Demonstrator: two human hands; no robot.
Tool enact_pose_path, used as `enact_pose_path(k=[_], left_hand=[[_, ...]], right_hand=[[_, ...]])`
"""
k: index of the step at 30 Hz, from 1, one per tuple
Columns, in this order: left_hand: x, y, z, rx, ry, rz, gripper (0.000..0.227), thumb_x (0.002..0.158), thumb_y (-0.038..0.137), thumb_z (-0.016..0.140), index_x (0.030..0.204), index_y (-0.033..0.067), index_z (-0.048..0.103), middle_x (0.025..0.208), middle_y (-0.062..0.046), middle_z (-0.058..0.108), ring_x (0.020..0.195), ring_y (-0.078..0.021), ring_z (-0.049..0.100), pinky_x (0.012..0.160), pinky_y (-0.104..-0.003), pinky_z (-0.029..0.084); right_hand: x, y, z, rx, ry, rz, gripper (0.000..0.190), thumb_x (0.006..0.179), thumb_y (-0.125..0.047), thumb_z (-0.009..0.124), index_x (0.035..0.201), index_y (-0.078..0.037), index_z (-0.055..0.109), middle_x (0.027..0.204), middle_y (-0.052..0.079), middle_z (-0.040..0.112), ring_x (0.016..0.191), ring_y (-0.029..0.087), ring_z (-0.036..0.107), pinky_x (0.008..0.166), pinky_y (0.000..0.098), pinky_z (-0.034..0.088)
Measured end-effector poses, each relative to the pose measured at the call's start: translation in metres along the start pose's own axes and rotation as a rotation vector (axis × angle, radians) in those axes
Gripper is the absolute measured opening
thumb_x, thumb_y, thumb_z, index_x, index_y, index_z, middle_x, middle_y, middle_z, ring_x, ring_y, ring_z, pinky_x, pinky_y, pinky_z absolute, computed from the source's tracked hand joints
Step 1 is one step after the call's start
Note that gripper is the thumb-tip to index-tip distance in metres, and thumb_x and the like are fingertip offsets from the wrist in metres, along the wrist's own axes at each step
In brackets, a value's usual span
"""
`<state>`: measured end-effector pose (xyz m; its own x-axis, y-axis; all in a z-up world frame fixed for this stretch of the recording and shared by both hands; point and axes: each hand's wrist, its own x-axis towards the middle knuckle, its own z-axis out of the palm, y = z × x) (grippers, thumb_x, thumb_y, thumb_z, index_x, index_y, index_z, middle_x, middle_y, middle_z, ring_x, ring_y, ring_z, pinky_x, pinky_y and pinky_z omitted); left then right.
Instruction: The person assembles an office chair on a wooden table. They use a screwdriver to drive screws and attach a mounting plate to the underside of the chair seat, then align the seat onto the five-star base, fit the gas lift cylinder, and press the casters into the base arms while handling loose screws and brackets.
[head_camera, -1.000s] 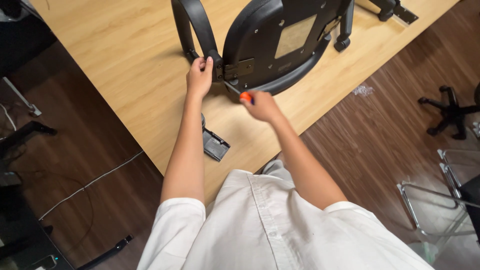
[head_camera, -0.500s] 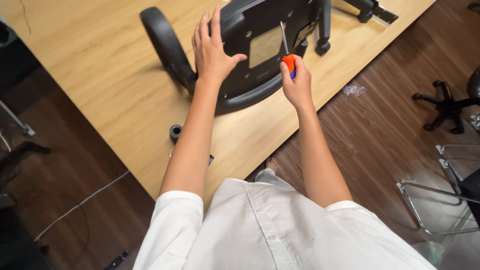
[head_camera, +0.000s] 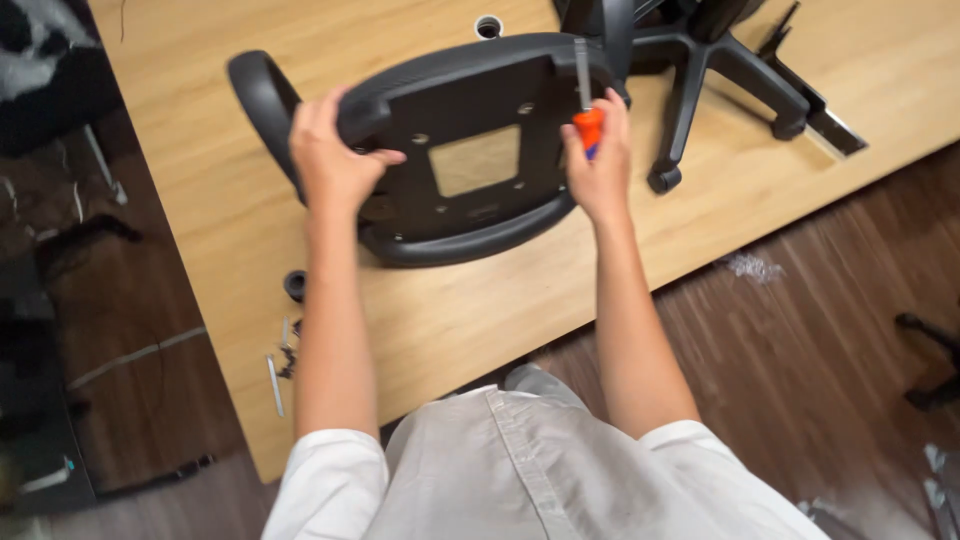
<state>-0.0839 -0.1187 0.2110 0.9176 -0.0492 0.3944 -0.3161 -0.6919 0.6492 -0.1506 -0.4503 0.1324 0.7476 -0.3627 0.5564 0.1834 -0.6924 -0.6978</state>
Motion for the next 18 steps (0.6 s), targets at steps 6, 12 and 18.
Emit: enact_pose_path(k=[6,12,18], left_hand=[[-0.031,-0.034,0.015,0.185,0.246,0.097,0.111,0.067,0.010,0.103,0.159,0.0118,0.041,0.161,-0.019,0.045,0.146,-0.0405,0.044,0.121,-0.048,0.044],[-0.051,-0.011,0.039,0.314,0.289,-0.068,0.147,0.051,0.028,0.110,0.163,0.0174,0.016,0.163,-0.024,0.017,0.146,-0.0514,0.025,0.120,-0.056,0.032],[-0.019,-0.026,0.054,0.315,0.353,-0.150,0.147,0.053,0.021,0.107,0.165,0.0185,0.012,0.163,-0.024,0.015,0.150,-0.0476,0.028,0.121,-0.050,0.042]], right_hand=[[0.019,-0.015,0.016,0.072,-0.234,0.029,0.034,0.100,-0.019,0.075,0.129,-0.018,0.057,0.166,0.025,0.025,0.129,0.046,0.060,0.096,0.0455,0.054],[0.048,-0.011,0.039,0.092,-0.227,-0.008,0.052,0.085,-0.019,0.089,0.125,-0.020,0.056,0.163,0.024,0.024,0.116,0.045,0.065,0.092,0.0453,0.056],[0.083,0.001,0.058,-0.027,-0.320,-0.061,0.060,0.072,-0.021,0.098,0.119,-0.021,0.060,0.162,0.022,0.027,0.110,0.046,0.067,0.089,0.0462,0.057]])
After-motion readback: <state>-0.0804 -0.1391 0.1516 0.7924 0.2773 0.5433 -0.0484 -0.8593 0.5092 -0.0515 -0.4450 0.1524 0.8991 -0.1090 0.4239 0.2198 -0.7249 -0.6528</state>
